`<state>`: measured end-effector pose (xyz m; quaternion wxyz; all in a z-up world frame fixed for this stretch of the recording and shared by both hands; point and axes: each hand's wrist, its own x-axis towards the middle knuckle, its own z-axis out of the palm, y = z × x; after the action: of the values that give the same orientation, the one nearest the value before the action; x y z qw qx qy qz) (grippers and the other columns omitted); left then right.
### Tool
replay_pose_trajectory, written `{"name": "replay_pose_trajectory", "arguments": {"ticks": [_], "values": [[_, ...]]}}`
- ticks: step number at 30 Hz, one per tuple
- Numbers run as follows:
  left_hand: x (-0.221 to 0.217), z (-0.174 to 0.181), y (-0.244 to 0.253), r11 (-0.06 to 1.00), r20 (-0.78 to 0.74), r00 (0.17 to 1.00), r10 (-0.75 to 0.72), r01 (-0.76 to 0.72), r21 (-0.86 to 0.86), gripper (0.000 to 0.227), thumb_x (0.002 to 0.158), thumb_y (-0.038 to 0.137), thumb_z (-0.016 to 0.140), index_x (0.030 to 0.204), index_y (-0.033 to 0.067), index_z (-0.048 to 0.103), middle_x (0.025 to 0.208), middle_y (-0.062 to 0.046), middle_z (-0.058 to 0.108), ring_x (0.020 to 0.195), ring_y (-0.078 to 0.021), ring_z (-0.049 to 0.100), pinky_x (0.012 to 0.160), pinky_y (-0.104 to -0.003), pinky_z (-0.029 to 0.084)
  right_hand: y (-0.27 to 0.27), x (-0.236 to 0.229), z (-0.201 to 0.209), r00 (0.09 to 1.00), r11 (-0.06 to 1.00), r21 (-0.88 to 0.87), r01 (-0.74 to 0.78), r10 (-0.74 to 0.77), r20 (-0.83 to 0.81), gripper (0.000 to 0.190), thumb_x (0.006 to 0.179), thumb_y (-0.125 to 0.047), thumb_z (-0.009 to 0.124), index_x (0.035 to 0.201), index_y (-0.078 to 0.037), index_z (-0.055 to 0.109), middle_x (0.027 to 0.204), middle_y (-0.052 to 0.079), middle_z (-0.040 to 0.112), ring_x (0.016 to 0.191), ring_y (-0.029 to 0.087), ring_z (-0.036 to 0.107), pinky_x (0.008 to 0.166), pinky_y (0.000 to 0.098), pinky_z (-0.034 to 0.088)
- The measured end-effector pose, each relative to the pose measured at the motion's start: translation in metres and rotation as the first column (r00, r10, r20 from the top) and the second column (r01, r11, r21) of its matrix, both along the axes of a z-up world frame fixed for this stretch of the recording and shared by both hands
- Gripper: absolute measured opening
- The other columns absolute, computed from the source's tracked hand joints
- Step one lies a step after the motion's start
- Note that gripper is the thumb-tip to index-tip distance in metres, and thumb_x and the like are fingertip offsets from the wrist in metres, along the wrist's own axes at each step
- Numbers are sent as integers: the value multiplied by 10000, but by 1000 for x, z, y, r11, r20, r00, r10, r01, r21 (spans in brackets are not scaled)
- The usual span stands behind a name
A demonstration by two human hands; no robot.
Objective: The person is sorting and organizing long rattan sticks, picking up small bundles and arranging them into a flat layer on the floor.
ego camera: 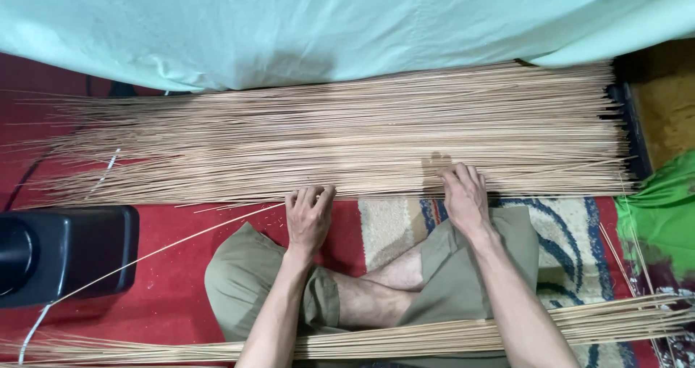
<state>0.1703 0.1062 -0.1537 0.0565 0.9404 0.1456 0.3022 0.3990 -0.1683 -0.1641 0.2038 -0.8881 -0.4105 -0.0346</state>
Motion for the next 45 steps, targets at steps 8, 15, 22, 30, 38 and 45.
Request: {"name": "replay_pose_trajectory", "arguments": {"ticks": [8,15,22,30,38,45], "values": [[-88,107,-46,992,17,999,47,-45,-118,179,937,145,730,1114,171,740,929,11,642,789,-146,587,822,-317,422,-49,-31,70,1000,998,59,0,0,0,204,970,-55,609,1117,-130,728,1039,25,663,1029,238,598,907,389,484],[-182,114,-68,941,-136,990,24,-68,-330,263,828,109,771,1086,155,753,971,47,681,795,-126,613,830,-314,467,-99,-95,100,995,995,36,-90,92,-49,227,925,-105,656,1141,-116,726,1068,5,725,945,152,643,888,337,505],[-208,113,-99,904,-145,989,-15,-48,-424,264,810,111,768,1073,125,744,987,23,700,873,-162,659,894,-344,480,-147,-149,133,985,989,-147,-25,-1,-172,246,878,-149,659,1112,-180,729,1017,-57,706,906,123,649,888,324,516],[-204,104,-107,856,-187,963,-196,75,-511,246,812,127,763,1057,117,751,1012,14,700,910,-168,649,858,-344,483,-174,-168,136,943,928,-339,156,-242,-230,226,878,-147,658,1069,-213,760,1121,-89,697,900,176,732,863,346,597],[-206,104,-112,852,-219,959,-181,41,-522,191,836,225,781,1005,136,789,982,24,724,843,-146,654,858,-314,482,-174,-170,133,942,890,-444,105,-233,-243,299,853,-126,639,1119,-208,748,1243,-70,666,1109,174,681,965,351,583],[-192,118,-113,816,-271,913,-306,106,-568,188,883,227,736,734,113,754,743,21,689,672,-150,574,767,-287,468,-146,-163,149,922,866,-497,44,-226,-313,327,882,-179,617,1196,-173,709,1221,-42,691,1006,199,736,923,361,621]]}}
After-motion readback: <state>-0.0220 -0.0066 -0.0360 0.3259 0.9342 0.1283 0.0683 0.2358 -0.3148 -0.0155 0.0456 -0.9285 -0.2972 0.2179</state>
